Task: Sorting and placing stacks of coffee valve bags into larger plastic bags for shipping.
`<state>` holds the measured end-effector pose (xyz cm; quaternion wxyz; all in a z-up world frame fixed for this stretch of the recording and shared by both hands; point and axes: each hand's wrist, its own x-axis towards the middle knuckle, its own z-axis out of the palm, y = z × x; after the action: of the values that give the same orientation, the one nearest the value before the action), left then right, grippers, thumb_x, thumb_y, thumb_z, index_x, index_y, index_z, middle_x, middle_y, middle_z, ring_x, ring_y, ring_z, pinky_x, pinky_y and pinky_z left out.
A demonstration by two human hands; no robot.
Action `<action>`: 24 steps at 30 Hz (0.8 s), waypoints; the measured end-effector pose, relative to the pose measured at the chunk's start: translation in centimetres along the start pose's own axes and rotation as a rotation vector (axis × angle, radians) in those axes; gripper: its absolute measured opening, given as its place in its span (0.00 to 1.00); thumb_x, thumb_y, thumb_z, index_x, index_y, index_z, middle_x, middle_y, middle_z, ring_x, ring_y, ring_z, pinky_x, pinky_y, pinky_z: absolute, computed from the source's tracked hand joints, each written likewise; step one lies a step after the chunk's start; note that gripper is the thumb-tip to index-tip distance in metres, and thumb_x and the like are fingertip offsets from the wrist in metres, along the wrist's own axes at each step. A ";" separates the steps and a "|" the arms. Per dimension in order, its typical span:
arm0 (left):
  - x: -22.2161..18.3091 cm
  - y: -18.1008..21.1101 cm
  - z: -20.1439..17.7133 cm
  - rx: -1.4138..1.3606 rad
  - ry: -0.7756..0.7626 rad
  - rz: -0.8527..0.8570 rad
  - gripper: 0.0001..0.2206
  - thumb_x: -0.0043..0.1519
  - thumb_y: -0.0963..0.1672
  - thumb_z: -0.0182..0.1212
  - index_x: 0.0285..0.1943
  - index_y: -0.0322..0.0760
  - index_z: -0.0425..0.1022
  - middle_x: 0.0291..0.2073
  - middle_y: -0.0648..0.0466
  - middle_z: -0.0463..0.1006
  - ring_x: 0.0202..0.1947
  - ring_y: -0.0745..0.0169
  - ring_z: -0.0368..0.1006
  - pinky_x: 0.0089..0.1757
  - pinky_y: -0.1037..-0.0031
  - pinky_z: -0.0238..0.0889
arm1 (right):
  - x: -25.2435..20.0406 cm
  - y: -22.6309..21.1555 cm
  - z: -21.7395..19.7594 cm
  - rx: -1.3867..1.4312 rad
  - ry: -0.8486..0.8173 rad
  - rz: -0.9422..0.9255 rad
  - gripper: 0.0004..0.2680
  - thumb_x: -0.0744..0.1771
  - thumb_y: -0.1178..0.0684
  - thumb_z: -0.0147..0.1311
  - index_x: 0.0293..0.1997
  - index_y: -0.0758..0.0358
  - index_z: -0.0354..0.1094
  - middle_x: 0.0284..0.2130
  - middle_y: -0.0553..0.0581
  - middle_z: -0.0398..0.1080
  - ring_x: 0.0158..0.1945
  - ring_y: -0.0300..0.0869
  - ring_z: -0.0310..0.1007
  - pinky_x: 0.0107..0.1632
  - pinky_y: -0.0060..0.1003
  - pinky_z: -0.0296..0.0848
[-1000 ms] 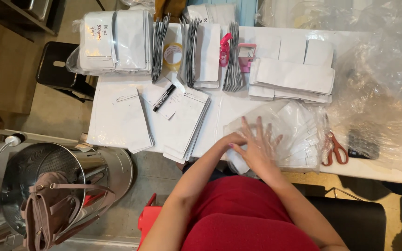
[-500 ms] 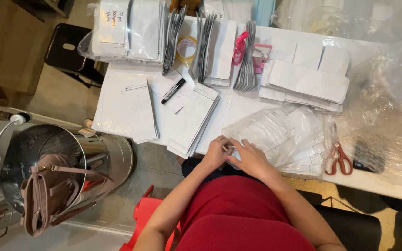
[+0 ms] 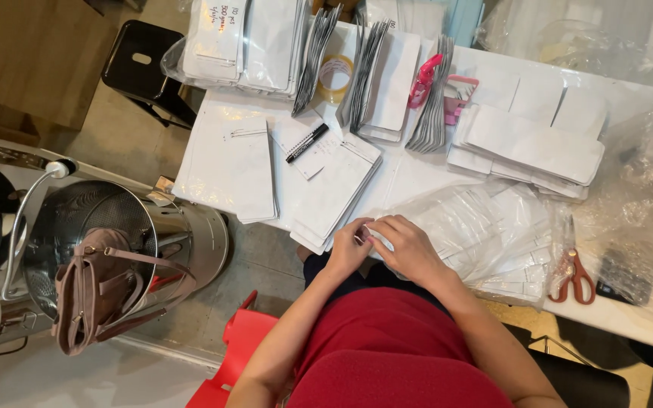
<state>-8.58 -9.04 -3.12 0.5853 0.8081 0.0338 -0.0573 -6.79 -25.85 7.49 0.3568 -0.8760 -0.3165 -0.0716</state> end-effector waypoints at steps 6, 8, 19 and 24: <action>-0.1 2.5 0.2 0.054 -0.007 0.010 0.16 0.56 0.38 0.62 0.53 0.38 0.80 0.27 0.44 0.78 0.29 0.54 0.76 0.31 0.70 0.74 | -0.1 -0.5 0.2 0.003 -0.060 0.040 0.05 0.67 0.54 0.56 0.46 0.57 0.72 0.37 0.52 0.73 0.42 0.50 0.76 0.41 0.43 0.77; 0.1 1.8 0.8 0.025 -0.036 0.007 0.16 0.55 0.39 0.63 0.53 0.40 0.80 0.28 0.46 0.78 0.29 0.56 0.76 0.31 0.71 0.74 | -0.7 -0.2 0.6 -0.001 -0.054 0.057 0.06 0.67 0.54 0.56 0.46 0.57 0.72 0.39 0.52 0.73 0.43 0.50 0.76 0.42 0.43 0.76; 1.2 7.9 3.6 -0.186 -0.157 -0.025 0.13 0.63 0.39 0.57 0.56 0.36 0.78 0.33 0.46 0.81 0.34 0.58 0.77 0.37 0.69 0.75 | -4.7 10.0 -9.2 -0.201 0.655 0.176 0.05 0.66 0.69 0.57 0.39 0.66 0.73 0.32 0.60 0.74 0.37 0.55 0.77 0.44 0.43 0.75; 2.1 11.9 4.8 -0.382 -0.170 0.024 0.08 0.70 0.42 0.45 0.46 0.35 0.72 0.32 0.52 0.76 0.30 0.66 0.70 0.37 0.75 0.66 | -6.8 17.7 -19.8 -0.629 0.833 0.707 0.27 0.65 0.62 0.80 0.66 0.70 0.59 0.55 0.72 0.63 0.58 0.65 0.63 0.54 0.64 0.69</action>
<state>-5.36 -17.38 6.35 0.7293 0.6750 -0.0148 -0.1108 0.61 -52.20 9.40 0.1778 -0.8894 0.1936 -0.3741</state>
